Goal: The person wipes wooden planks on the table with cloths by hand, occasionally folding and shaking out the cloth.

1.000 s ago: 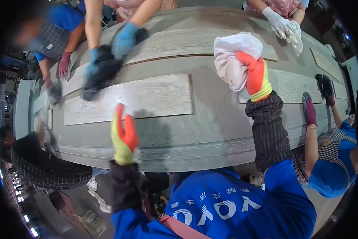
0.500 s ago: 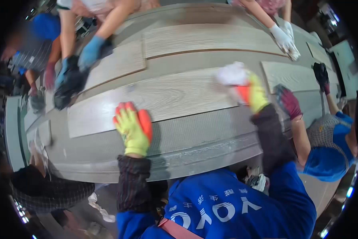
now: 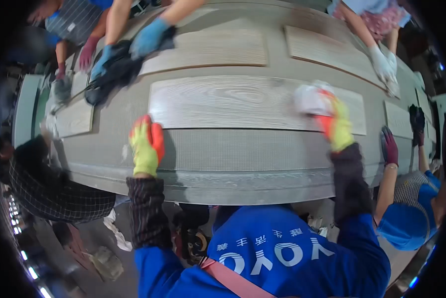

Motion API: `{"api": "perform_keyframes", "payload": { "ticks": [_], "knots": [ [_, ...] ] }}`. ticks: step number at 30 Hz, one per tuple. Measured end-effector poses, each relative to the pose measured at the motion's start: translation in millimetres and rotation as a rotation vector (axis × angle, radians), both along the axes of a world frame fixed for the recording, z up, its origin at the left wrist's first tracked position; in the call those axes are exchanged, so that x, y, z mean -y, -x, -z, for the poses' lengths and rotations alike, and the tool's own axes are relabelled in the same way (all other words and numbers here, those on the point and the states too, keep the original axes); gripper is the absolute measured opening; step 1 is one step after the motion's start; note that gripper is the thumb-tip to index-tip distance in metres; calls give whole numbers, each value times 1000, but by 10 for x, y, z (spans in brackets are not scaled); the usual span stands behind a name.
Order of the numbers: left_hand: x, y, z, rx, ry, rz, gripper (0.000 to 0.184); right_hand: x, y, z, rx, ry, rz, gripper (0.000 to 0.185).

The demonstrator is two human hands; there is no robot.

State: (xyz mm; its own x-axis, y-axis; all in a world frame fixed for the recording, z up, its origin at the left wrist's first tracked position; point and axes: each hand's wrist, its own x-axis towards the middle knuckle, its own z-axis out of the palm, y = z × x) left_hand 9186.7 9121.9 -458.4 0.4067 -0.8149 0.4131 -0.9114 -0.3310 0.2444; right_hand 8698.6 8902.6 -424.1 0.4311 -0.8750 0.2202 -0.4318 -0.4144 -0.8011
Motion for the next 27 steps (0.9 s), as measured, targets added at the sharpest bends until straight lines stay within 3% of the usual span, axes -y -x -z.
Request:
{"api": "perform_keyframes", "payload": {
  "ticks": [1, 3, 5, 7, 10, 12, 14, 15, 16, 18, 19, 20, 22, 24, 25, 26, 27],
  "knots": [
    [28, -122, 16, -97, -21, 43, 41, 37, 443, 71, 426, -349, 197, 38],
    [-59, -327, 73, -213, -37, 85, 40, -189, 370, 153, -2, -155, 542, 41],
    [17, -228, 67, -252, -43, 138, 44, -280, -288, 655, -134, 113, 475, 44],
    [83, -179, 135, -270, -32, 180, 46, -539, -1730, 482, -514, 462, 289, 47],
    [62, -87, 236, -824, 215, 237, 52, -908, -3670, 470, -327, 457, -88, 60],
    [42, -44, 223, -733, 161, 256, 55, -977, -4166, 604, -239, 590, -198, 69],
    [10, -104, 249, -570, 7, 304, 60, -671, -3586, 390, -355, 539, -329, 72],
    [-16, -111, 250, -576, -5, 322, 60, -533, -3105, 222, -565, 502, -217, 75],
    [90, -58, 232, -574, 28, 350, 61, -293, -2489, 302, -485, 618, 40, 66],
    [34, -51, 215, -602, 66, 380, 64, 94, -1275, 516, -225, 317, 389, 47],
    [53, -54, 251, -615, 79, 372, 64, 274, -680, 618, -54, 193, 556, 50],
    [41, -49, 301, -651, 72, 394, 66, 261, -639, 620, -33, 120, 690, 46],
    [48, -34, 367, -712, 63, 457, 70, 15, -1490, 750, -319, 324, 660, 39],
    [11, -92, 485, -669, 36, 470, 72, -371, -2800, 717, -616, 545, 444, 33],
    [14, -99, 581, -621, 10, 477, 74, -563, -3373, 773, -564, 545, 325, 30],
    [-22, -84, 603, -576, -30, 484, 77, -722, -3902, 1013, -112, 666, 222, 29],
    [-38, -72, 600, -571, -39, 506, 77, -883, -4038, 918, -167, 579, 92, 30]
  ]
}}
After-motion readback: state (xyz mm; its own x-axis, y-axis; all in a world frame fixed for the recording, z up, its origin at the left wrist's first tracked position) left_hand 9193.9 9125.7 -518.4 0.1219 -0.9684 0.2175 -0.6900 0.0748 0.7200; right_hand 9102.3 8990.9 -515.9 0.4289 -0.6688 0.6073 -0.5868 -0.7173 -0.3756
